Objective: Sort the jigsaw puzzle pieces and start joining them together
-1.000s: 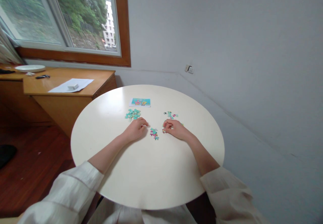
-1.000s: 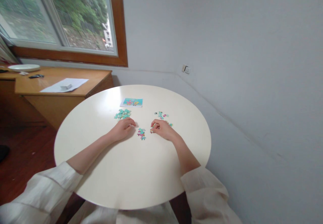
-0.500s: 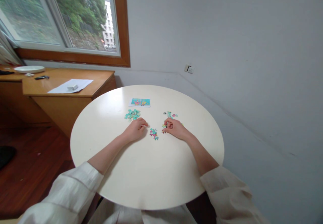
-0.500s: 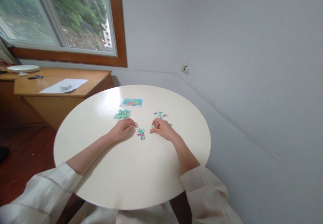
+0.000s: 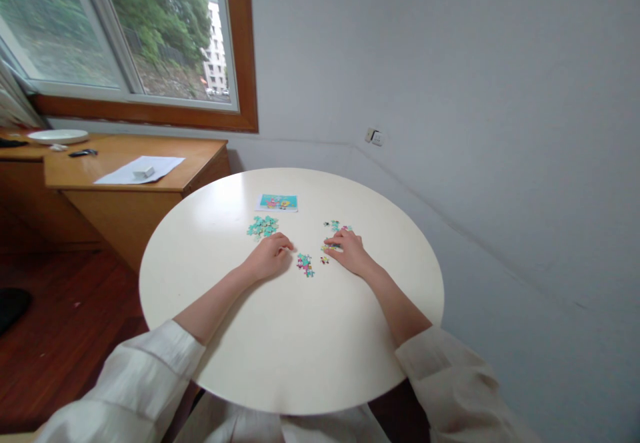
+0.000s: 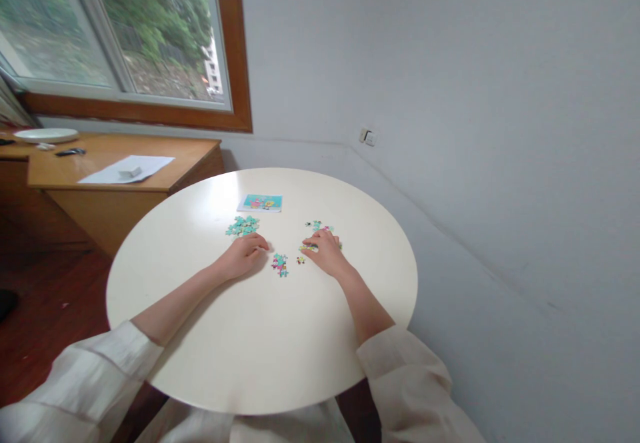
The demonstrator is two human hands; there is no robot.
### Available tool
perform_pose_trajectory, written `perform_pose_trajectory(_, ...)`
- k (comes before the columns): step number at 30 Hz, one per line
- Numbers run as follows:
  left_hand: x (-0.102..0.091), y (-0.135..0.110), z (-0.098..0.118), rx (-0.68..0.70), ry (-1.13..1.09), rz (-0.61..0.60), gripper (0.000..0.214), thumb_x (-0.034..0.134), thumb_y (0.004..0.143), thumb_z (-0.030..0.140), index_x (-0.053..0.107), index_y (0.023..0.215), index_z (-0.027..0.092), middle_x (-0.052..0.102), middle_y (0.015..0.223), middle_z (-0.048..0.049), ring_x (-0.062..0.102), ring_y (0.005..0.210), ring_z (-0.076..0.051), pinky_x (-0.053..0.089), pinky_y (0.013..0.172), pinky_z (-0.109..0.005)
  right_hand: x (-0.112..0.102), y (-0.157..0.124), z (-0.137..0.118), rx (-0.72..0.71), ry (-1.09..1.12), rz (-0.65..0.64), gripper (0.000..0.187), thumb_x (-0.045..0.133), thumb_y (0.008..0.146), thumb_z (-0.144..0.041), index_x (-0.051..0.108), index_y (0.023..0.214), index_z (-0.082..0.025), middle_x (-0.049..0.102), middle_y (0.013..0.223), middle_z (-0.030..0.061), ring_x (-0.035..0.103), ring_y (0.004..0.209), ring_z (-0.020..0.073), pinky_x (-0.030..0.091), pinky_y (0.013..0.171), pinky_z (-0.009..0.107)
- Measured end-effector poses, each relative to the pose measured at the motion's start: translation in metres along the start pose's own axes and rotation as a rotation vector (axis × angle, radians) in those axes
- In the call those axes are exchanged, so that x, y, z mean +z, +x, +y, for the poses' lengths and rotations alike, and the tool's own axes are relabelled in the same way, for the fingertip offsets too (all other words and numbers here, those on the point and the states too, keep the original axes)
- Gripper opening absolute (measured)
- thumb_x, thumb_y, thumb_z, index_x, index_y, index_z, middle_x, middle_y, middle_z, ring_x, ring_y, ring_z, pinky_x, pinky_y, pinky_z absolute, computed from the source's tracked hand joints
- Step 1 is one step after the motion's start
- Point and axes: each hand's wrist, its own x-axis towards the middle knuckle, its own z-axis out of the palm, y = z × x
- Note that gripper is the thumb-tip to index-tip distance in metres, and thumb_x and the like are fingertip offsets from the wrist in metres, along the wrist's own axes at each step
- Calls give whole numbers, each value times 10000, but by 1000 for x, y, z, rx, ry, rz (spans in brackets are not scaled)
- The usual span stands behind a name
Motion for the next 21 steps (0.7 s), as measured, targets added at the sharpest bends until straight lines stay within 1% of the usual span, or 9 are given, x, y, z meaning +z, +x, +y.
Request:
perform_pose_trajectory(6, 0, 0, 0, -7, 0, -6, 311, 401, 730, 53, 680, 843, 131, 635, 916, -83, 601, 849, -174, 475, 816, -300, 1, 0, 0, 3, 4, -33, 183, 627, 793, -350, 712, 924, -253, 586, 990, 60, 482, 984, 207, 305, 867, 383)
perform_pose_trajectory(11, 0, 0, 0, -6, -6, 6, 315, 401, 728, 48, 683, 835, 139, 636, 903, -74, 603, 820, -167, 479, 801, -295, 0, 0, 0, 13, 11, -24, 190, 633, 787, -344, 695, 936, -245, 594, 998, 60, 475, 1008, 216, 299, 870, 383)
perform_pose_trajectory(16, 0, 0, 0, -14, -4, 1, 319, 400, 719, 38, 681, 838, 132, 630, 910, -79, 602, 829, -171, 477, 806, -298, 1, 1, -2, 25, 21, -20, 141, 639, 776, -328, 685, 861, -225, 605, 976, 58, 483, 987, 214, 297, 867, 379)
perform_pose_trajectory(21, 1, 0, 0, -16, -6, 2, 312, 404, 718, 38, 679, 829, 135, 630, 903, -77, 600, 830, -169, 477, 806, -294, -1, 1, -5, 26, 20, -38, 121, 636, 775, -307, 676, 843, -215, 611, 965, 59, 490, 984, 217, 304, 856, 370)
